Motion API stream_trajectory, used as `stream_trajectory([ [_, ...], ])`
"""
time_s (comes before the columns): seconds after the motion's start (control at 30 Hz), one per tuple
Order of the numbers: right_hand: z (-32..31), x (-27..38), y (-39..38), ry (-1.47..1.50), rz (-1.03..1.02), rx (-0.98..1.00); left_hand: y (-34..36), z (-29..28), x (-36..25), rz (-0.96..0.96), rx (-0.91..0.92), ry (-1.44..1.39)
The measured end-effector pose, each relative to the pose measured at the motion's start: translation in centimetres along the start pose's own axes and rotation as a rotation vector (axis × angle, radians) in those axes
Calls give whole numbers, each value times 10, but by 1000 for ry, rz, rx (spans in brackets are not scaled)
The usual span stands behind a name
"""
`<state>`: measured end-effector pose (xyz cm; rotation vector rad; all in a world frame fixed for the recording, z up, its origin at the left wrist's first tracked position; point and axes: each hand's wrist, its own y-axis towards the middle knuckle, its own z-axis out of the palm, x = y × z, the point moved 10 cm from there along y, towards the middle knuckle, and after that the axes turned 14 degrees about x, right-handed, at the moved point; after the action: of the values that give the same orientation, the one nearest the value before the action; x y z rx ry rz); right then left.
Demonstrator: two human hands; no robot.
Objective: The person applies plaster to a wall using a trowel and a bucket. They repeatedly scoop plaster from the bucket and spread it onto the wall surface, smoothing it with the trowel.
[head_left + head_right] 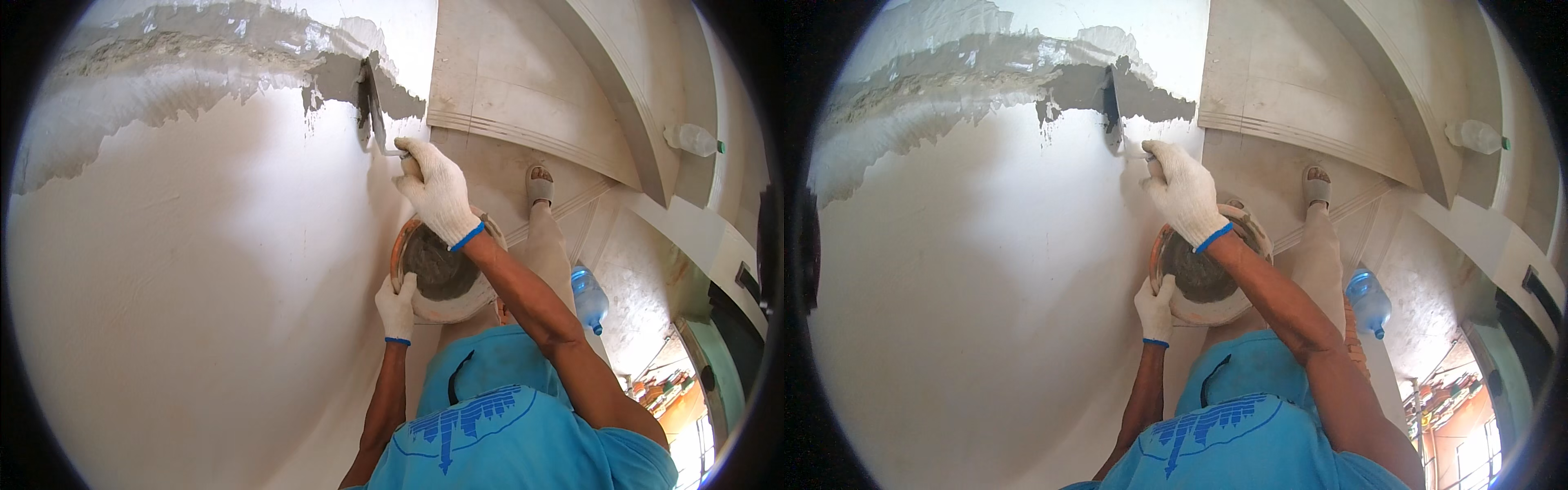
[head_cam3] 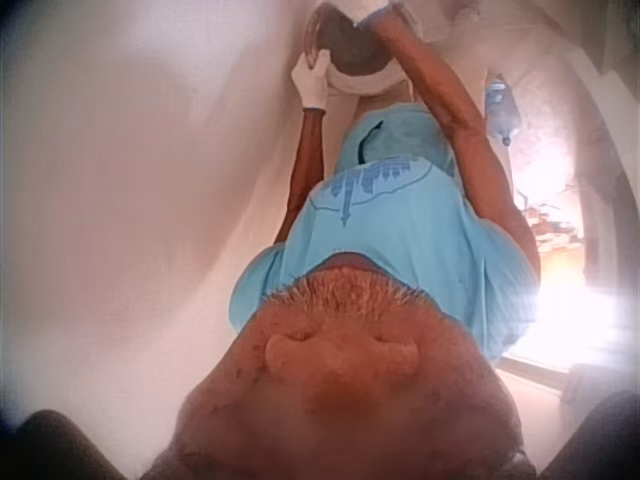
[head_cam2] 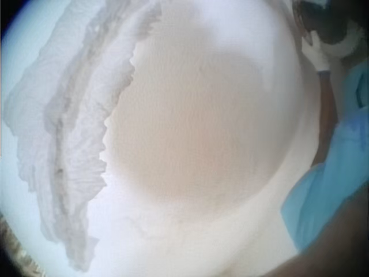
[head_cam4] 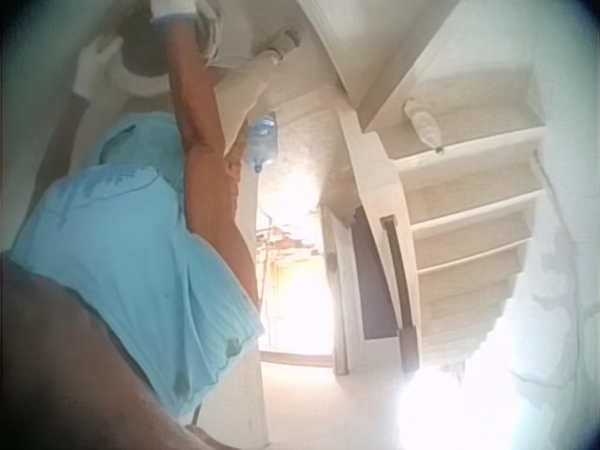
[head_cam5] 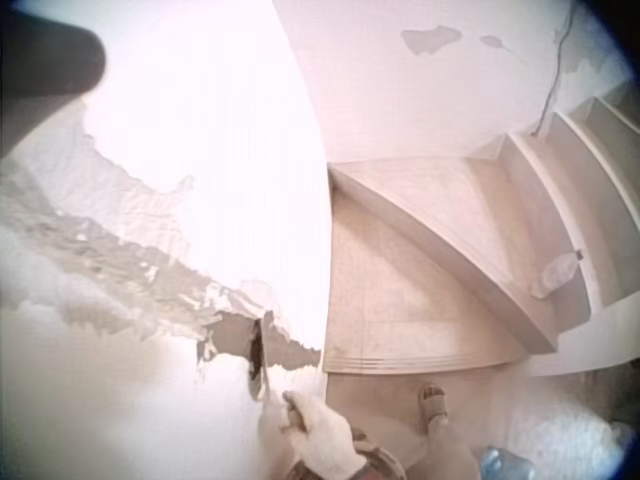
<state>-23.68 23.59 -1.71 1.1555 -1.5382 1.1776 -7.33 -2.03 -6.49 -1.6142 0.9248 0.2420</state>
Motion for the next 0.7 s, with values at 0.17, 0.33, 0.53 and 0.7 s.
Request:
stream_trajectory([
  [0.17,17,9,-16,133,11,51,-13,-15,-2,-43,-21,57],
  [0.33,13,19,-23,268,-3,189,0,0,-3,22,-8,-14],
  [0.53,6,-20,-35,622,159,167,0,2,-5,-14,8,8],
  [0.7,-2,-67,-19,699,239,88,1,5,-10,10,-3,11],
])
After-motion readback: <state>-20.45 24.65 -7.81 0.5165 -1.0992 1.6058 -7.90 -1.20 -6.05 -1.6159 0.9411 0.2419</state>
